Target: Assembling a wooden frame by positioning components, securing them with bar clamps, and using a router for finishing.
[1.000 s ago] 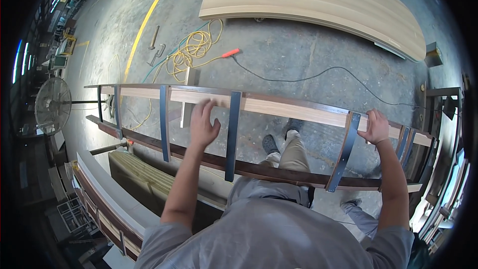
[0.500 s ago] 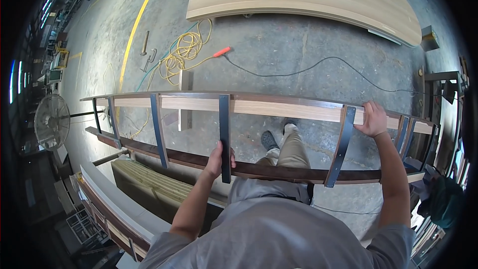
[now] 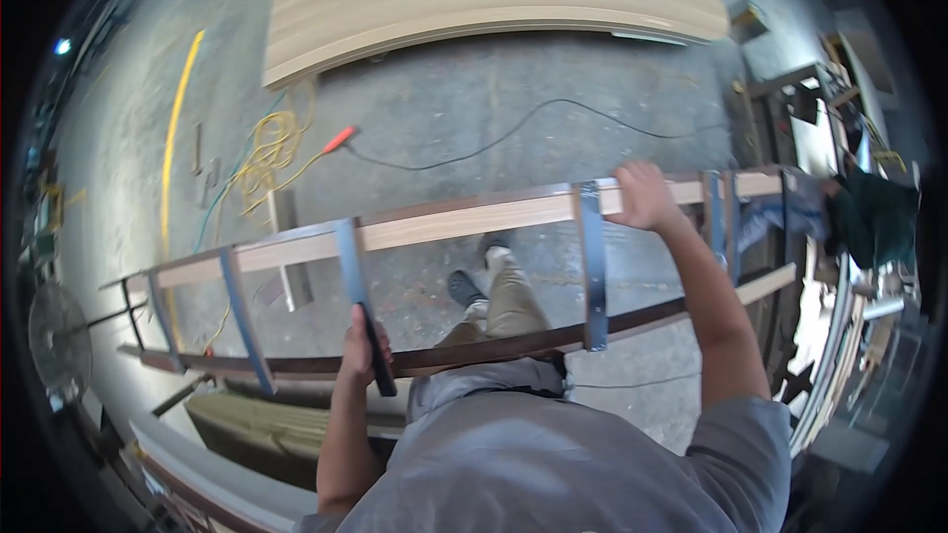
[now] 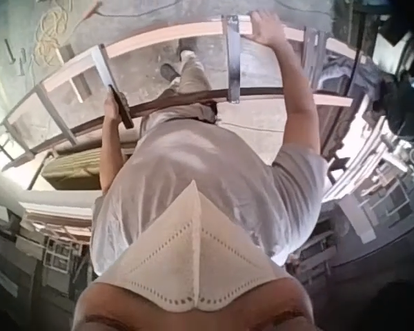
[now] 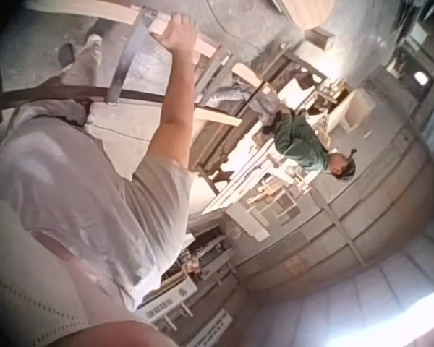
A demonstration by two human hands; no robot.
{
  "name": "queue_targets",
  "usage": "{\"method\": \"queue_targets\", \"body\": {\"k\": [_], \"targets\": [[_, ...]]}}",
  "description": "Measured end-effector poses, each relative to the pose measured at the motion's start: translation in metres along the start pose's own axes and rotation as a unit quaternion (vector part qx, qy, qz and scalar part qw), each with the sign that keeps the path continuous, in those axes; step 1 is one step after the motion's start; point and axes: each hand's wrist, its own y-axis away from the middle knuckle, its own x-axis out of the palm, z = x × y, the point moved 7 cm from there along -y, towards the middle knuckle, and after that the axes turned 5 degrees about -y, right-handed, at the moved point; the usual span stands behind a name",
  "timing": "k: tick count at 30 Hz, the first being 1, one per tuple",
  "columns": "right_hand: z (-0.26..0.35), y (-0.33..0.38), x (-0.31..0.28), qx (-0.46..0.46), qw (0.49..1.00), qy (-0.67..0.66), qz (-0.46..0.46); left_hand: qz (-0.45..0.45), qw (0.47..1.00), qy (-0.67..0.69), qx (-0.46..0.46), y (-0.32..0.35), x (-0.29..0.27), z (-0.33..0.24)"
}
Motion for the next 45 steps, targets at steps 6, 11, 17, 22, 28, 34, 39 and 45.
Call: {"method": "queue_targets", "body": {"k": [6, 11, 17, 22, 28, 34, 39, 45], "targets": [[0.006, 0.033, 0.002, 0.05, 0.992, -0.006, -0.118, -0.009, 1.0, -0.025, 0.015, -0.003, 0.004, -0.003], [0.02, 0.107, 0.026, 0.201, 0.92, -0.13, -0.31, 0.017, 0.999, 0.004, 0.027, -0.007, -0.002, 0.005], [0.079, 0.165, 0.148, 0.383, 0.681, -0.622, -0.052, 0.013, 1.0, -0.007, 0.023, -0.008, 0.004, 0.003], [0.096, 0.158, 0.125, 0.393, 0.583, -0.711, -0.012, 0.002, 1.0, -0.017, 0.024, -0.007, 0.0, 0.004], [0.097, 0.162, 0.124, 0.408, 0.608, -0.68, -0.023, 0.008, 0.999, -0.02, 0.027, -0.003, 0.002, 0.0], [0.096, 0.159, 0.129, 0.41, 0.6, -0.687, -0.025, 0.016, 0.999, -0.007, 0.037, -0.005, 0.002, 0.001], [0.095, 0.16, 0.13, 0.41, 0.598, -0.688, -0.031, 0.023, 0.999, 0.003, 0.04, -0.007, 0.002, 0.002], [0.095, 0.16, 0.134, 0.415, 0.591, -0.691, -0.03, 0.042, 0.998, -0.006, 0.052, -0.01, 0.001, 0.003]]}}
